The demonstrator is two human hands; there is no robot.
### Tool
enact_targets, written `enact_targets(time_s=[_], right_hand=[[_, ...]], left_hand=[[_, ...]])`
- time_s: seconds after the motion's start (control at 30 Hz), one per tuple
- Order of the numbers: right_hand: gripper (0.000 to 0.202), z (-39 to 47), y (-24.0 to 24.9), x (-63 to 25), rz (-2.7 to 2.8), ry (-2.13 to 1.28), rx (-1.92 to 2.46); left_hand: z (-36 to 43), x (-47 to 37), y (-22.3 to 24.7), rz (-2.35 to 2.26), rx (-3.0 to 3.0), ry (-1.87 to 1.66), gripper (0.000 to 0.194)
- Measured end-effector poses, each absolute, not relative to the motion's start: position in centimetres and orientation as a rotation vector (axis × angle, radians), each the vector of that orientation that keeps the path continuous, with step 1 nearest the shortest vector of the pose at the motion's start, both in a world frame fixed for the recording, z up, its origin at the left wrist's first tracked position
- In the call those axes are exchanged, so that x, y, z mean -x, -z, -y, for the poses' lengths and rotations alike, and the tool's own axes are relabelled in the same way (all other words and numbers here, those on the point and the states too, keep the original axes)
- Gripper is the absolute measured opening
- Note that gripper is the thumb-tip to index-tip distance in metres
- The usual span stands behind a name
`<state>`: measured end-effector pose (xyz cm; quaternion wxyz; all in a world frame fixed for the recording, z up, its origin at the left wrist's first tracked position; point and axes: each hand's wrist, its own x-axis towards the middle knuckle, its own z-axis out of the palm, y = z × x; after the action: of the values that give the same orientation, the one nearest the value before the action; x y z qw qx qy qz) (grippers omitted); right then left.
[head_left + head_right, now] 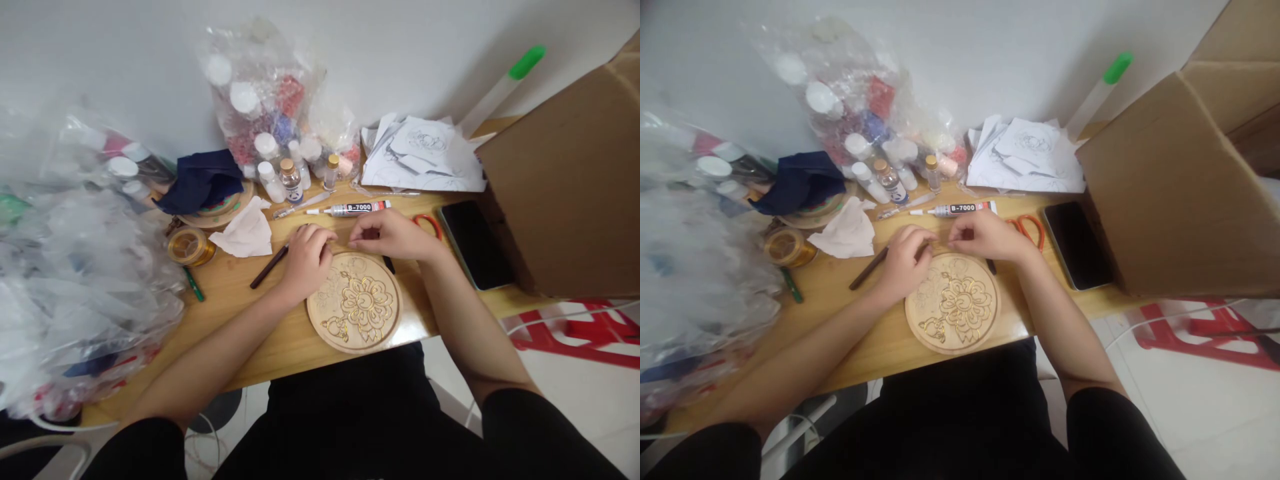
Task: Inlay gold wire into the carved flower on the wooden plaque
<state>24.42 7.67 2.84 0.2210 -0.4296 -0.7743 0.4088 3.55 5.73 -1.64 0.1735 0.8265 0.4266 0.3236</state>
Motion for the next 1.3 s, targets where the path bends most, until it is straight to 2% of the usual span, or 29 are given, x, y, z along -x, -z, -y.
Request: enact_targets(time_s=[0.67, 1.3], right_hand=[[0.019, -7.87, -2.75, -24.32, 2.008, -1.111, 1.151], [0.019, -7.97, -3.07, -25.06, 2.123, -1.004, 1.199]], left_hand=[[-5.58, -3.73, 0.93, -1.16, -2.345, -0.894, 0.006], [-5.83, -3.7, 1.28, -1.151, -2.365, -0.835, 0.017]])
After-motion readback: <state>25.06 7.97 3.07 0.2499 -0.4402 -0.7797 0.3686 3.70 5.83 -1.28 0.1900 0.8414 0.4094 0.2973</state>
